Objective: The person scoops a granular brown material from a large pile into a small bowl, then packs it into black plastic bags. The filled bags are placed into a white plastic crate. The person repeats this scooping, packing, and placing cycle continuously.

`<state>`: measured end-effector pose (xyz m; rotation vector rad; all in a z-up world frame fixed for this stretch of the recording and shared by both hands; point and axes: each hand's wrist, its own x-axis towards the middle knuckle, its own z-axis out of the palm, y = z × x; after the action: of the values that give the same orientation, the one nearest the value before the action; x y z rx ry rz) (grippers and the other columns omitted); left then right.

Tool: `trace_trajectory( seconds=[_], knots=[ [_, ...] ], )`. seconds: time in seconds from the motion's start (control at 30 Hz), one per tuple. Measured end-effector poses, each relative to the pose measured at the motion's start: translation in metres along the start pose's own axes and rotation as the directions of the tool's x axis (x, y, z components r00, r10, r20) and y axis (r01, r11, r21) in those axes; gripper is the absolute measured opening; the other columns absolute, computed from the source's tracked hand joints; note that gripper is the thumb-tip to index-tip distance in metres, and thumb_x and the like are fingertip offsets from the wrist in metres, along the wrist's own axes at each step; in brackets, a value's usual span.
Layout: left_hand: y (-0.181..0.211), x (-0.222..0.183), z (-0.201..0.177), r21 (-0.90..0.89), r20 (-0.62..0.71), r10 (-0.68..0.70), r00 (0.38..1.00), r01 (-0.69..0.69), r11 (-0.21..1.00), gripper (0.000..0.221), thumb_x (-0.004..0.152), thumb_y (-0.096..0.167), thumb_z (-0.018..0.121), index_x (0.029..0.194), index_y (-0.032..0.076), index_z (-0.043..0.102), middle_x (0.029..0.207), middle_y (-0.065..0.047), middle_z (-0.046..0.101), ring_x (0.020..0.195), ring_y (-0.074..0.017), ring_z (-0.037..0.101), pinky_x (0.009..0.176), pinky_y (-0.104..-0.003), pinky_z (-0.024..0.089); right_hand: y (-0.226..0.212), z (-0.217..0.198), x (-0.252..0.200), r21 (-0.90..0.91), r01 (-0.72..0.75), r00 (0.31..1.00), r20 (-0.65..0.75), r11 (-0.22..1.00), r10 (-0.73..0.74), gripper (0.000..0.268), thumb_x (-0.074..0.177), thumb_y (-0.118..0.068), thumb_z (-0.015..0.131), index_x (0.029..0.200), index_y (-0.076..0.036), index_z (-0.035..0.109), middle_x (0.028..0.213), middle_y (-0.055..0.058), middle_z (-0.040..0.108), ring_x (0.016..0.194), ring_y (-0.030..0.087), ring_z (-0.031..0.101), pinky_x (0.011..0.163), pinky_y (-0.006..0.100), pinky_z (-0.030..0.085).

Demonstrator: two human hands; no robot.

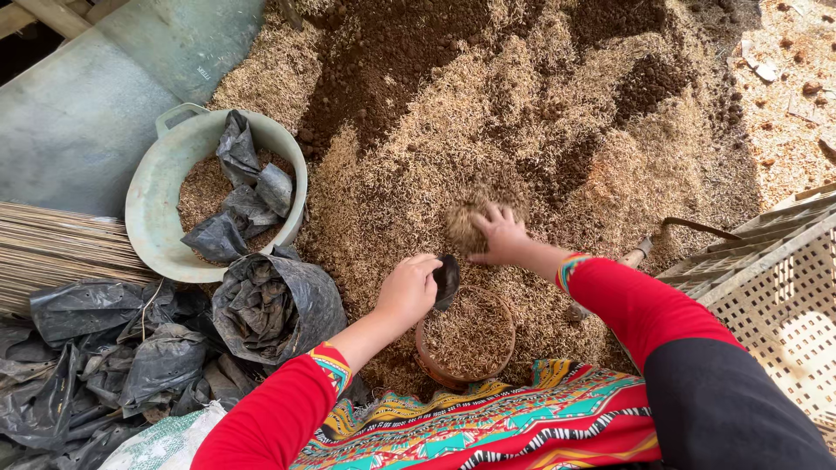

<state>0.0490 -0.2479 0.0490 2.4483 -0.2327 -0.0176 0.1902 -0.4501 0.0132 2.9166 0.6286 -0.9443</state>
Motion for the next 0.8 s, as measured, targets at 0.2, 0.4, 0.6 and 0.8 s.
trace_trajectory(
  seconds=[0.2, 0.4, 0.6, 0.8],
  knots=[
    [0.007, 0.005, 0.006, -0.205, 0.016, -0.051, 0.999, 0.053, 0.977, 0.036, 0.084, 0.000, 0.055, 0.116, 0.000, 0.072, 0.129, -0.015, 0.068, 0.105, -0.0323, 0.071, 0.097, -0.037, 0.055, 0.019, 0.028, 0.009, 0.265, 0.102, 0.995, -0.033, 0.959, -0.096, 0.078, 0.080, -0.020, 0.086, 0.149, -0.023, 0.048, 0.162, 0.014, 0.031, 0.140, 0.034, 0.043, 0.114, 0.040, 0.045],
    [0.017, -0.011, 0.024, -0.149, 0.006, 0.020, 1.000, -0.019, 0.989, 0.038, 0.080, -0.002, 0.057, 0.115, -0.001, 0.072, 0.130, -0.017, 0.067, 0.106, -0.0370, 0.069, 0.096, -0.041, 0.054, 0.032, -0.022, -0.014, 0.852, -0.113, 0.957, 0.232, 0.512, -0.175, 0.058, 0.081, -0.010, 0.077, 0.137, -0.016, 0.066, 0.099, 0.018, 0.069, 0.077, 0.022, 0.053, 0.067, 0.035, 0.046],
    [0.025, -0.016, 0.032, -0.102, -0.012, -0.053, 0.999, 0.051, 0.993, 0.033, 0.079, -0.003, 0.061, 0.110, -0.003, 0.071, 0.115, -0.021, 0.070, 0.101, -0.0389, 0.069, 0.093, -0.044, 0.055, -0.024, -0.033, -0.075, 0.973, -0.072, 0.938, 0.140, 0.220, -0.317, 0.038, 0.085, -0.016, 0.078, 0.116, -0.003, 0.062, 0.094, 0.015, 0.069, 0.077, 0.020, 0.062, 0.067, 0.032, 0.053],
    [0.023, -0.016, 0.035, -0.141, 0.072, -0.220, 0.973, 0.228, 0.963, 0.024, 0.076, -0.007, 0.065, 0.099, -0.010, 0.067, 0.112, -0.020, 0.068, 0.099, -0.0344, 0.070, 0.091, -0.041, 0.057, -0.056, -0.015, -0.130, 0.689, 0.148, 0.984, -0.030, 0.709, -0.177, 0.060, 0.086, -0.005, 0.067, 0.137, -0.012, 0.035, 0.125, 0.017, 0.037, 0.097, 0.031, 0.061, 0.089, 0.038, 0.063]
  ],
)
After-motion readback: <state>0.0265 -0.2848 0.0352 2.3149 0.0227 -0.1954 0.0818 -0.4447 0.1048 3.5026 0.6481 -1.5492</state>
